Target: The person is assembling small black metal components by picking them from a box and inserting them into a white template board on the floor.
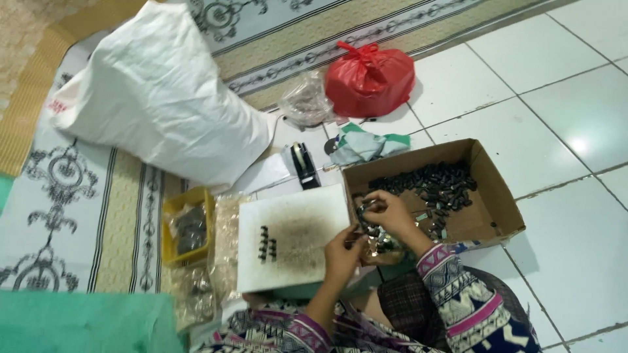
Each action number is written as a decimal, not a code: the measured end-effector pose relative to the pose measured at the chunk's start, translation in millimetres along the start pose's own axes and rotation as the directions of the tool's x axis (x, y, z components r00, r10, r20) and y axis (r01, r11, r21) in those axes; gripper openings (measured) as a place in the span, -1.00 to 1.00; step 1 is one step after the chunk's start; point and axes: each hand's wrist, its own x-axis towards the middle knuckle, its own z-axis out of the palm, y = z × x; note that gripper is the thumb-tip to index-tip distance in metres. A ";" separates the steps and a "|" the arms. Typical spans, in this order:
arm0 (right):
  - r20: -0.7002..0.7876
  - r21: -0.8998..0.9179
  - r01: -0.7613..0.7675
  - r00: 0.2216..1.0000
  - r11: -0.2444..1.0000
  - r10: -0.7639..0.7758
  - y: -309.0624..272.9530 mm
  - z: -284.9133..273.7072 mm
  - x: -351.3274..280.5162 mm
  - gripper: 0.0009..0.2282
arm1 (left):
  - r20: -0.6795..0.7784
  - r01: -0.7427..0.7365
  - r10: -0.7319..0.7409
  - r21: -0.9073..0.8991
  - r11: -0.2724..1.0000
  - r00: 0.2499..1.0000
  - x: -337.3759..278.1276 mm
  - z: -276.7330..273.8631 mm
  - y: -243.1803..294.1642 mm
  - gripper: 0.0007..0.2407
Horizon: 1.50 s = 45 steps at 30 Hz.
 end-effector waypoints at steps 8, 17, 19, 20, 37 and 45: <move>0.285 0.198 0.137 0.939 0.971 -0.191 -38.1 68.2 -81.2 -0.69 | -0.226 -0.041 -0.004 -0.195 0.980 0.974 -66.4 -76.2 28.6 -0.79; 0.358 0.022 0.098 0.928 0.995 -0.100 -48.6 90.3 -114.5 -0.55 | -0.305 -0.214 0.241 0.119 0.970 0.921 -103.0 -101.9 7.6 -0.86; 0.334 -0.008 0.096 0.938 0.995 -0.088 -46.2 91.3 -113.0 -0.57 | -0.301 -0.241 0.271 0.133 0.961 0.914 -97.4 -100.6 0.2 -0.87; 0.315 -0.064 0.168 0.939 0.984 -0.140 -42.8 91.3 -110.5 -0.58 | -0.267 -0.250 0.280 0.141 0.958 0.922 -93.3 -99.7 -3.5 -0.86; 0.116 0.082 0.104 0.987 0.991 -0.114 -29.4 94.7 -80.6 -0.55 | -0.178 -0.181 0.133 -0.295 0.938 0.975 -48.3 -84.9 -60.4 -0.90; 0.060 -0.093 0.338 0.941 0.936 -0.334 -15.3 107.8 -82.6 -0.67 | -0.171 -0.077 0.012 -0.379 0.922 0.985 -44.9 -81.8 -65.8 -0.87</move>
